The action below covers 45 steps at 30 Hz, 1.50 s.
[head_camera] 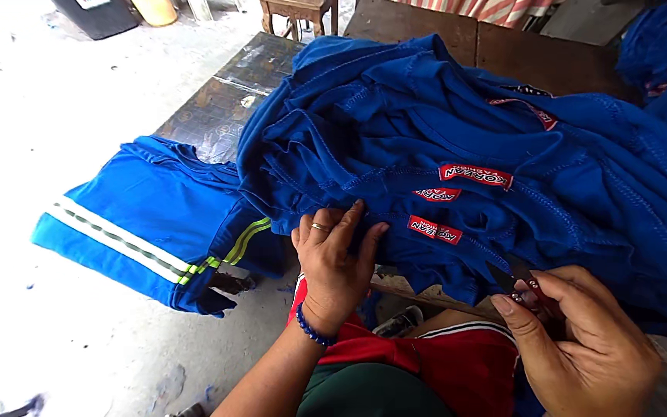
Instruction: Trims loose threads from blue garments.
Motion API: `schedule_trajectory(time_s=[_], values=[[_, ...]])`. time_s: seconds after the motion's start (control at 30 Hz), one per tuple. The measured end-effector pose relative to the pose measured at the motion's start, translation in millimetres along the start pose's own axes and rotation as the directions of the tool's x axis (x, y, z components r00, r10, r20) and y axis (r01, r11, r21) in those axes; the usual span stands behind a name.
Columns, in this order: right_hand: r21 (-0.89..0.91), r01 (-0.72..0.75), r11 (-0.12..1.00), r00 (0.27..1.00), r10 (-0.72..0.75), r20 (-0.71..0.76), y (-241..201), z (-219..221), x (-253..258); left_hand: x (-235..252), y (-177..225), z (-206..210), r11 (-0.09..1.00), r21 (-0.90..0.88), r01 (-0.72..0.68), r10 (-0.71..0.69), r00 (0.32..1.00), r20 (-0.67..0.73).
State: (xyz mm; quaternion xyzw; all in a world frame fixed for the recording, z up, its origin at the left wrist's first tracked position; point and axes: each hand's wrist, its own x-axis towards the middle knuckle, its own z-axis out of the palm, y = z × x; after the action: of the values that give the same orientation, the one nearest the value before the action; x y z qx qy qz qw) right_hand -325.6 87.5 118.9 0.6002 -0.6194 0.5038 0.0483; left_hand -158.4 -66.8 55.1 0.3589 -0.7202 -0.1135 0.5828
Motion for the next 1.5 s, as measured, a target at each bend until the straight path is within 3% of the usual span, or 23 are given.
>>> schedule_trajectory(time_s=[0.17,0.37,0.53,0.9,1.0,1.13,1.27,1.5], values=[[-0.01,0.052,0.999,0.996,-0.051,0.071,-5,11,18,0,-9,-7,0.97,-0.242,0.012,-0.021,0.999,-0.035],[-0.289,0.212,0.934,0.959,-0.142,0.243,-8,33,41,-12,-15,-16,0.959,-0.252,-0.132,0.114,0.99,-0.083],[-0.337,0.281,0.898,0.926,-0.163,0.34,-8,49,51,-14,-12,-19,0.937,-0.282,-0.205,0.192,0.979,-0.073],[-0.347,0.321,0.881,0.928,-0.221,0.298,-12,75,57,-16,-10,-17,0.91,-0.356,-0.212,0.207,0.977,-0.053],[-0.343,0.275,0.898,0.945,-0.185,0.271,-10,71,58,-22,-13,-17,0.924,-0.353,-0.15,0.131,0.988,-0.078],[-0.167,0.158,0.973,0.967,-0.119,0.224,1,62,57,-20,-15,-15,0.975,-0.223,0.002,-0.02,0.997,-0.08],[-0.016,0.132,0.991,0.966,-0.125,0.228,6,57,57,-13,-14,-4,0.987,-0.148,0.054,-0.058,0.998,-0.023],[-0.181,0.252,0.951,0.932,-0.188,0.311,0,54,56,-16,-17,-13,0.953,-0.303,-0.014,0.001,0.999,-0.043]])
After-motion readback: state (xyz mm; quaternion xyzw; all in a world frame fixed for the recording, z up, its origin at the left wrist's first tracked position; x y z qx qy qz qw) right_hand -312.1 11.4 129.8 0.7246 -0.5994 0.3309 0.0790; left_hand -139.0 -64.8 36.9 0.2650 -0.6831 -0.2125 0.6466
